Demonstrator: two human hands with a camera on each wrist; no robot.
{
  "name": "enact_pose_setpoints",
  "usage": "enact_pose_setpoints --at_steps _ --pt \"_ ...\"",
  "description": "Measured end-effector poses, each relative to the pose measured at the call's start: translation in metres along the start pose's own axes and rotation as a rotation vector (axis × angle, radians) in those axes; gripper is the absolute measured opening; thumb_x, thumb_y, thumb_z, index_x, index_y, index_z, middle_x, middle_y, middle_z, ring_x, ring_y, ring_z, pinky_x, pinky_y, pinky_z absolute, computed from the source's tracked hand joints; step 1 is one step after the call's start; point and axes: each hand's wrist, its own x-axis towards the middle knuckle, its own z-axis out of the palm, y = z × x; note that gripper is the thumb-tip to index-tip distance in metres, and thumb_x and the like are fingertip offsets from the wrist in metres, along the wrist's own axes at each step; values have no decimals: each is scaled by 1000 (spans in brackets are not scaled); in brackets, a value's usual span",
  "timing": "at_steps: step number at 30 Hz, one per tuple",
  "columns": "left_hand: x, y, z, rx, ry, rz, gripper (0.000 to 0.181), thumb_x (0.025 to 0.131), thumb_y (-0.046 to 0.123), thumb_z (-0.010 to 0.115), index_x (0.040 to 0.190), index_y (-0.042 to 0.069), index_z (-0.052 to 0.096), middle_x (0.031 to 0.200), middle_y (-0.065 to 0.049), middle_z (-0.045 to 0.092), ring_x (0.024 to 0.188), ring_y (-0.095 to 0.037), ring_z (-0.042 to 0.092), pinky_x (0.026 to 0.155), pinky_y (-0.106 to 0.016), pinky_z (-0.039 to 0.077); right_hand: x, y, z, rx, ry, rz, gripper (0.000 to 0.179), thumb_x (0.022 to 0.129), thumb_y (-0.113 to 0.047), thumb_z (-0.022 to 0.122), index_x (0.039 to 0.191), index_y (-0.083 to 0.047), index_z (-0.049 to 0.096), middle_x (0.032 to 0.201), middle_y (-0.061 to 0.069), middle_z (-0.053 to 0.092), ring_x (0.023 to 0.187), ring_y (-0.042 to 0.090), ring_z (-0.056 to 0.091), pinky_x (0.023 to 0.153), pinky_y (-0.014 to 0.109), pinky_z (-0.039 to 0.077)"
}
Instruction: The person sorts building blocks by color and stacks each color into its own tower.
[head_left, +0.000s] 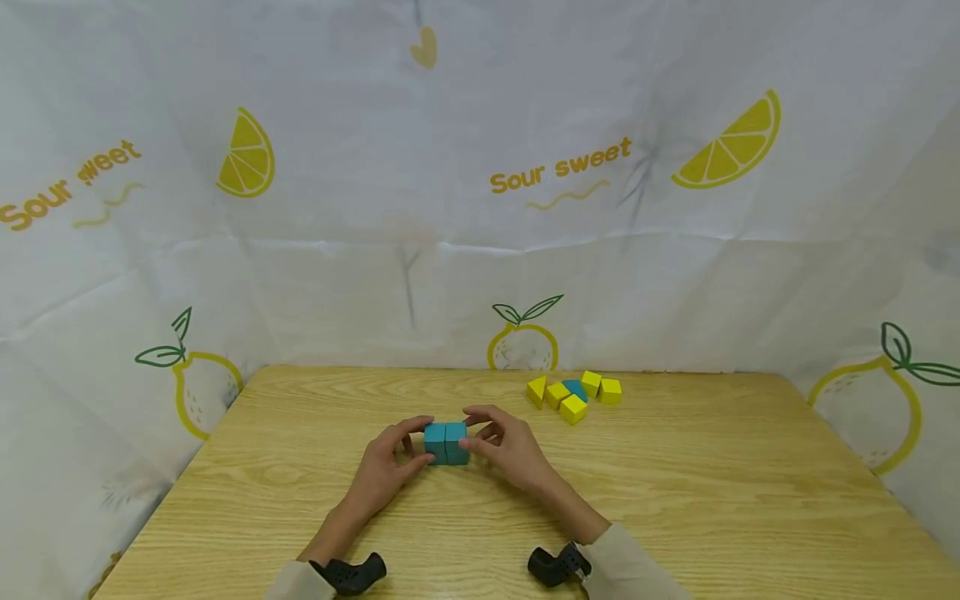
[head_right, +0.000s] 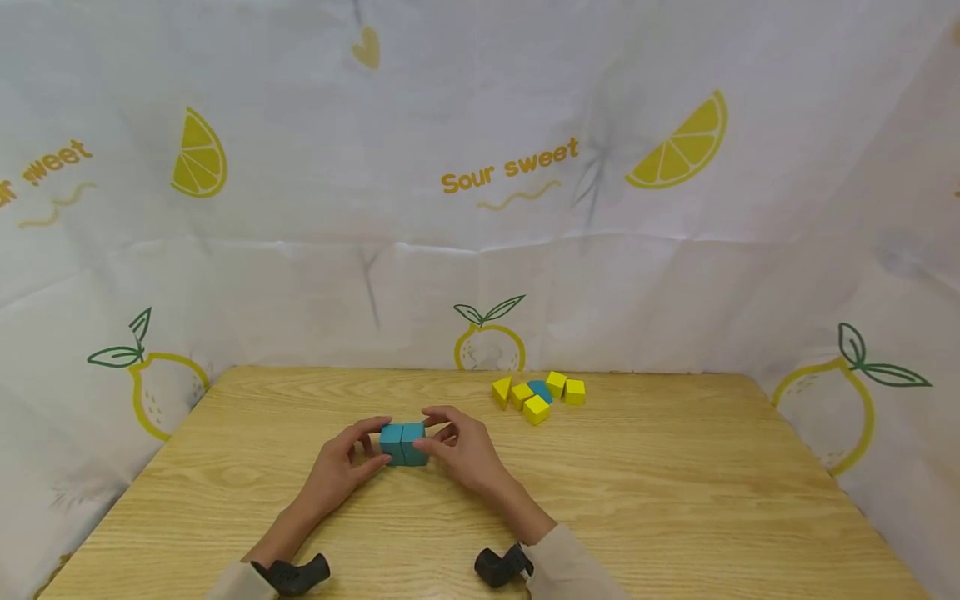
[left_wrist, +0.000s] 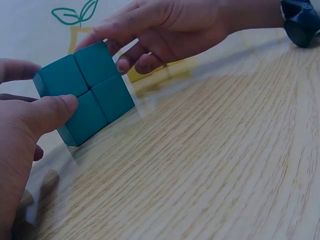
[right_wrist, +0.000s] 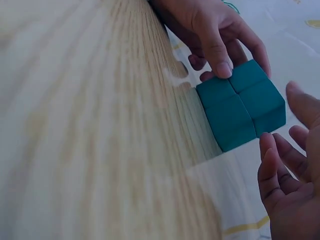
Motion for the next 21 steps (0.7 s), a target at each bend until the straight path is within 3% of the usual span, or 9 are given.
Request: enact_pose_setpoints --at_steps 4,8,12,16,21 --pt "0 0 0 -14 -5 -6 57 78 8 79 131 12 57 105 4 61 76 -16 52 64 -29 42 0 2 -7 7 31 36 34 95 -14 61 128 -4 57 116 17 61 93 30 61 77 32 49" --pt "1 1 -1 -25 -11 -14 57 80 8 78 132 10 56 108 1 62 74 -15 53 63 -28 43 5 22 -15 2 94 46 31 98 -19 58 126 -7 59 116 12 61 92 29 62 78 32 49" --pt "1 0 -1 -35 -14 -20 57 80 9 78 133 6 55 108 0 62 72 -14 53 61 -27 42 10 43 -24 -81 172 24 31 97 -27 58 125 -13 61 119 6 61 89 21 61 77 32 48" --pt "0 -2 0 -37 -14 -22 56 81 9 77 132 5 55 106 1 63 73 -14 53 60 -26 41 9 50 -37 -163 235 7 31 96 -31 59 125 -18 61 121 5 61 87 17 59 74 30 48" --pt "0 -2 0 -35 -16 -25 57 81 8 77 133 8 55 105 2 63 73 -15 53 61 -27 41 7 56 -59 -225 333 -29 30 96 -23 61 124 -11 61 119 8 61 86 21 58 71 30 49"
